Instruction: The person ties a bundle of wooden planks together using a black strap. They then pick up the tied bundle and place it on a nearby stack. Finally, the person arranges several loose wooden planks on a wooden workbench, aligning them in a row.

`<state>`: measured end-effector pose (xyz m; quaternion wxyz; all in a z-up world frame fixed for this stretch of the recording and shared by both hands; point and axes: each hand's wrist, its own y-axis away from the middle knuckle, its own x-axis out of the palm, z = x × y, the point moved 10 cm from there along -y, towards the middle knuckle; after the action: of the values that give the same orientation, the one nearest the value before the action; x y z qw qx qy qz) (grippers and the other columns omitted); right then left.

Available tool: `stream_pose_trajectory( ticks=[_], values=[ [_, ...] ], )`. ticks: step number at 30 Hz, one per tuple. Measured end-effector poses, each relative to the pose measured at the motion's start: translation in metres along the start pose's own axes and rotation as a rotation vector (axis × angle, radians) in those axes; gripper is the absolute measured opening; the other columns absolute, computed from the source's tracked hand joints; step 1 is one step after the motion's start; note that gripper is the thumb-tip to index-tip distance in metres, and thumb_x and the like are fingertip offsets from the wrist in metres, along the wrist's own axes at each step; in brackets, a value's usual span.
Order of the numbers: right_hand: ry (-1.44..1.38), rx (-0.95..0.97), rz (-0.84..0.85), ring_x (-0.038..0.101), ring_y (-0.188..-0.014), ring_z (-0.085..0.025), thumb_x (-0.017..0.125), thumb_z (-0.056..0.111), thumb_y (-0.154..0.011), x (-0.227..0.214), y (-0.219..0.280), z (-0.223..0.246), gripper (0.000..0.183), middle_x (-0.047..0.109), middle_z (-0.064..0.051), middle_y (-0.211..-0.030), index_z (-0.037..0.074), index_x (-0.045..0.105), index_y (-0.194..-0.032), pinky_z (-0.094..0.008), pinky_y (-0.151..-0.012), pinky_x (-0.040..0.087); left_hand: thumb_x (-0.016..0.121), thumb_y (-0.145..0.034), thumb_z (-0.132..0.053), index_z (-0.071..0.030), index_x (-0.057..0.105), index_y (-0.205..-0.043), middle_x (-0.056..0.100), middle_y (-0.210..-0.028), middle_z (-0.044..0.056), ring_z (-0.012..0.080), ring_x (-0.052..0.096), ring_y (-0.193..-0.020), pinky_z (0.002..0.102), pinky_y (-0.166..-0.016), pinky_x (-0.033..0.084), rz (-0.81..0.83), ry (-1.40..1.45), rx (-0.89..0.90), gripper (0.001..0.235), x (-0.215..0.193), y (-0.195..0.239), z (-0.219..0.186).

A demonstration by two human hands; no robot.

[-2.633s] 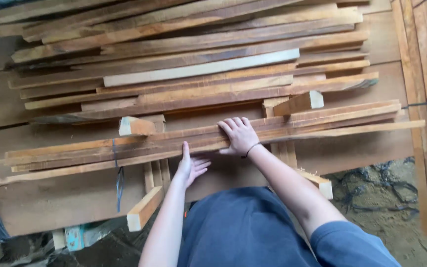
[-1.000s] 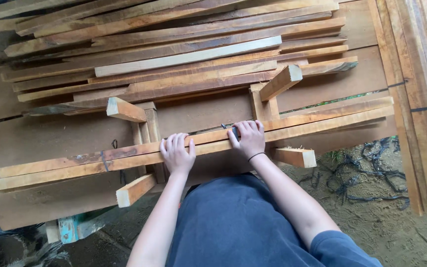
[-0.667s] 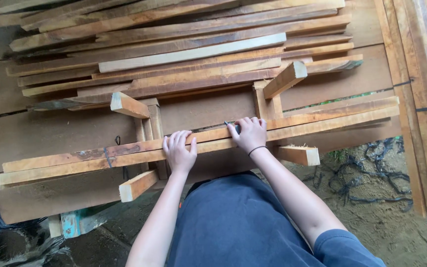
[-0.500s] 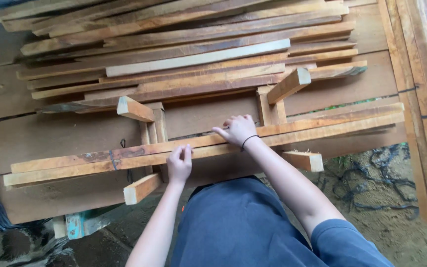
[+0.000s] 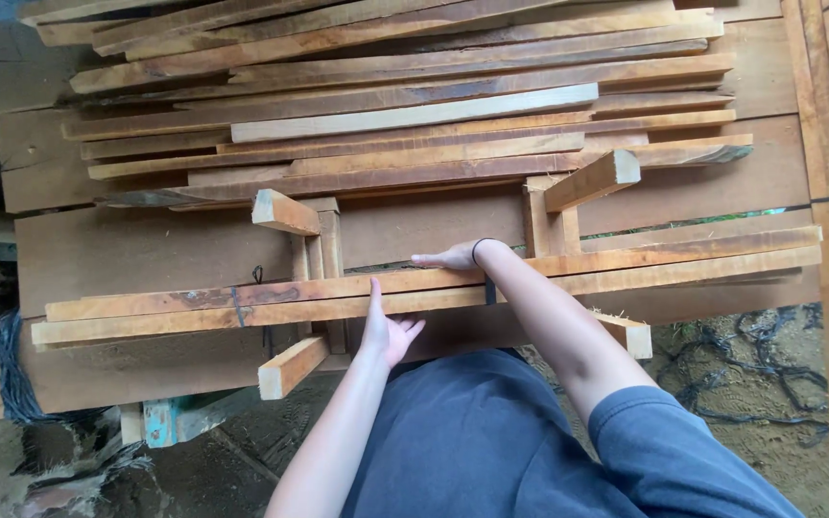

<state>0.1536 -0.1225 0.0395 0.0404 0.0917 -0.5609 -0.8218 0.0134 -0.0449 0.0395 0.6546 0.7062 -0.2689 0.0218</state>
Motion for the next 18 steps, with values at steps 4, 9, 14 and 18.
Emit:
stream_pose_trajectory(
  ticks=[4,9,14,18],
  values=[
    [0.091,-0.004,-0.015,0.039,-0.151,-0.029,0.034,0.107,-0.060,0.018,-0.035,-0.021,0.135,0.048,-0.012,-0.158,0.009,0.052,-0.151,-0.046,-0.128,0.024,0.071,-0.084,-0.073,-0.006,0.001,-0.164,0.002,-0.171,0.017,0.0326,0.009,-0.160,0.051,-0.129,0.013,-0.042,0.168,-0.004,0.126,-0.027,-0.028,0.016],
    [0.452,-0.130,-0.634,0.056,-0.128,-0.021,0.064,0.095,-0.052,0.004,-0.033,-0.015,0.113,0.064,-0.001,-0.130,0.018,0.055,-0.134,-0.045,-0.107,0.042,0.081,-0.081,-0.064,-0.011,0.025,-0.158,0.030,-0.156,0.014,0.0317,0.036,-0.147,0.055,-0.124,0.032,-0.065,0.322,0.114,0.109,-0.053,-0.059,0.028],
    [0.519,-0.281,-1.067,0.055,-0.120,-0.024,0.075,0.085,-0.044,-0.020,0.020,0.008,0.113,0.064,-0.004,-0.120,0.016,0.057,-0.132,-0.045,-0.104,0.039,0.082,-0.085,-0.051,-0.009,0.039,-0.140,0.045,-0.130,0.009,0.0296,0.054,-0.115,0.050,-0.095,0.053,0.016,0.389,0.209,0.081,-0.030,-0.068,-0.001],
    [0.554,-0.370,-1.325,0.053,-0.120,-0.024,0.079,0.082,-0.039,-0.052,0.068,0.022,0.118,0.061,-0.004,-0.120,0.014,0.057,-0.132,-0.045,-0.107,0.034,0.079,-0.086,-0.055,-0.015,0.047,-0.133,0.051,-0.126,0.006,0.0273,0.056,-0.115,0.051,-0.103,0.046,0.085,0.333,0.326,0.070,0.017,-0.048,-0.032]
  ],
)
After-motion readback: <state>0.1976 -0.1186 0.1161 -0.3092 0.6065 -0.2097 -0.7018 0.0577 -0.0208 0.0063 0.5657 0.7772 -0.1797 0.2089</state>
